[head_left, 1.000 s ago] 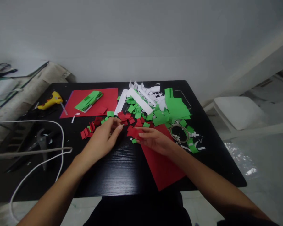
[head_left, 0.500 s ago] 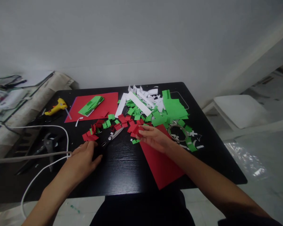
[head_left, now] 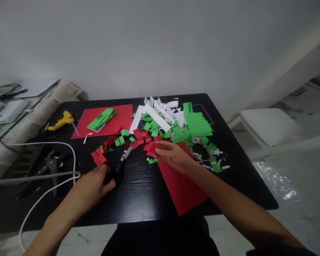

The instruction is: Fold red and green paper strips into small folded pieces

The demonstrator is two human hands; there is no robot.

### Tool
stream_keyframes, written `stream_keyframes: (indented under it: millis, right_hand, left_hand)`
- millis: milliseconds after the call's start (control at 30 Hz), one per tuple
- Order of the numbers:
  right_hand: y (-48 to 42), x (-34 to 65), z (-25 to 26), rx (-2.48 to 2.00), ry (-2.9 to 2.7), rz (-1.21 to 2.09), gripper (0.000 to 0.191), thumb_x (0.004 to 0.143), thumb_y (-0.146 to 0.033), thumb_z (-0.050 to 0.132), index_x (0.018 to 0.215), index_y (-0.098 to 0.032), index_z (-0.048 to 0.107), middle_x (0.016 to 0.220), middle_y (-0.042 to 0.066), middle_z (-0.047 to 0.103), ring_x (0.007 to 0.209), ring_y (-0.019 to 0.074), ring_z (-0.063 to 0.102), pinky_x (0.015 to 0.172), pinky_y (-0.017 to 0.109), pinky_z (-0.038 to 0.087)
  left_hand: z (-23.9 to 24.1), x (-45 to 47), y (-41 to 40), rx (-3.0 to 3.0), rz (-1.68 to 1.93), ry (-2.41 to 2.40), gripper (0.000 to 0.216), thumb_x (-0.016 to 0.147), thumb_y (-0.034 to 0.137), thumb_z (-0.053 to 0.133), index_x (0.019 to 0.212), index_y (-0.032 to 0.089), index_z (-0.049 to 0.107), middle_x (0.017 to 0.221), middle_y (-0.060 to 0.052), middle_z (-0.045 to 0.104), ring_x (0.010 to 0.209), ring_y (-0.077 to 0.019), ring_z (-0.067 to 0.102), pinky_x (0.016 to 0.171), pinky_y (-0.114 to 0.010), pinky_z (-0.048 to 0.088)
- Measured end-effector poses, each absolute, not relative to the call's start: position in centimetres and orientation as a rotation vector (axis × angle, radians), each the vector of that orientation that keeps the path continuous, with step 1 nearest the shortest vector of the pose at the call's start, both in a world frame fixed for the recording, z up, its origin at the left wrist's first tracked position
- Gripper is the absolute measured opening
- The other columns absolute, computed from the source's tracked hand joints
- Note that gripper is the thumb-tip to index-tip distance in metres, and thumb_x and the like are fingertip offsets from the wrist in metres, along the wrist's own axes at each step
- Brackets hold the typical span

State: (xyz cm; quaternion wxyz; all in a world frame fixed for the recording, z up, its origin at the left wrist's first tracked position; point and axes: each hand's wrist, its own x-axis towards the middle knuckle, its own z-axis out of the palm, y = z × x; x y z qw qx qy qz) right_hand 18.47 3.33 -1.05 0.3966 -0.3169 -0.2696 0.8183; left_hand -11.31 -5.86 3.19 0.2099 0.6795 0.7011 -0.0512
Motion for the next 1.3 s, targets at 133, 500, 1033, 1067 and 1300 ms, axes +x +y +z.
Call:
stream_keyframes:
  millis: [133,500,1033,1067,1300]
  right_hand:
    - [3.6,18.6,-1.2,-0.786,-0.647,2.047,0.035,0.064,-0.018,0.096,0.094,-0.021,0.077,0.087,-0.001,0.077,0.085,0.0169,0.074,0.095,0.040,0.062]
    - [3.3,19.0,0.2,-0.789,-0.751,1.896,0.043,0.065,-0.025,0.098,0.102,-0.027,0.074,0.092,-0.002,0.078,0.078,0.0130,0.074,0.086,0.032,0.064]
    - [2.8,18.8,0.1,-0.840,-0.862,1.770,0.042,0.066,-0.032,0.098,0.100,-0.027,0.073,0.091,-0.002,0.078,0.083,0.0148,0.078,0.084,0.030,0.066]
    - [2.8,18.8,0.1,-0.845,-0.867,1.769,0.042,0.066,-0.032,0.098,0.100,-0.027,0.073,0.090,-0.002,0.078,0.082,0.0150,0.078,0.083,0.030,0.066]
    - [2.8,18.8,-0.1,-0.821,-0.924,1.750,0.039,0.070,-0.032,0.096,0.102,-0.026,0.074,0.091,-0.001,0.079,0.081,0.0161,0.079,0.083,0.032,0.066]
  left_hand:
    - [4.0,-11.2,-7.1,1.709,0.138,1.708,0.035,0.089,0.056,0.057,0.101,0.023,0.063,0.098,-0.009,0.075,0.087,-0.0293,0.074,0.077,-0.038,0.056]
    - [3.2,-9.7,-9.9,1.483,0.461,1.438,0.049,0.080,0.054,0.075,0.120,0.026,0.070,0.111,-0.008,0.076,0.098,-0.0297,0.071,0.085,-0.036,0.059]
    - [3.9,-6.3,-8.1,1.671,0.198,1.531,0.035,0.095,0.053,0.058,0.080,0.021,0.059,0.075,0.002,0.061,0.071,-0.0174,0.057,0.066,-0.028,0.040]
    - [3.8,-6.2,-8.1,1.682,0.192,1.533,0.034,0.095,0.052,0.057,0.081,0.021,0.059,0.076,0.002,0.062,0.072,-0.0176,0.058,0.067,-0.029,0.040]
    - [3.1,-5.8,-7.8,1.728,0.222,1.549,0.030,0.093,0.048,0.059,0.082,0.021,0.060,0.080,0.001,0.065,0.073,-0.0185,0.061,0.068,-0.030,0.040]
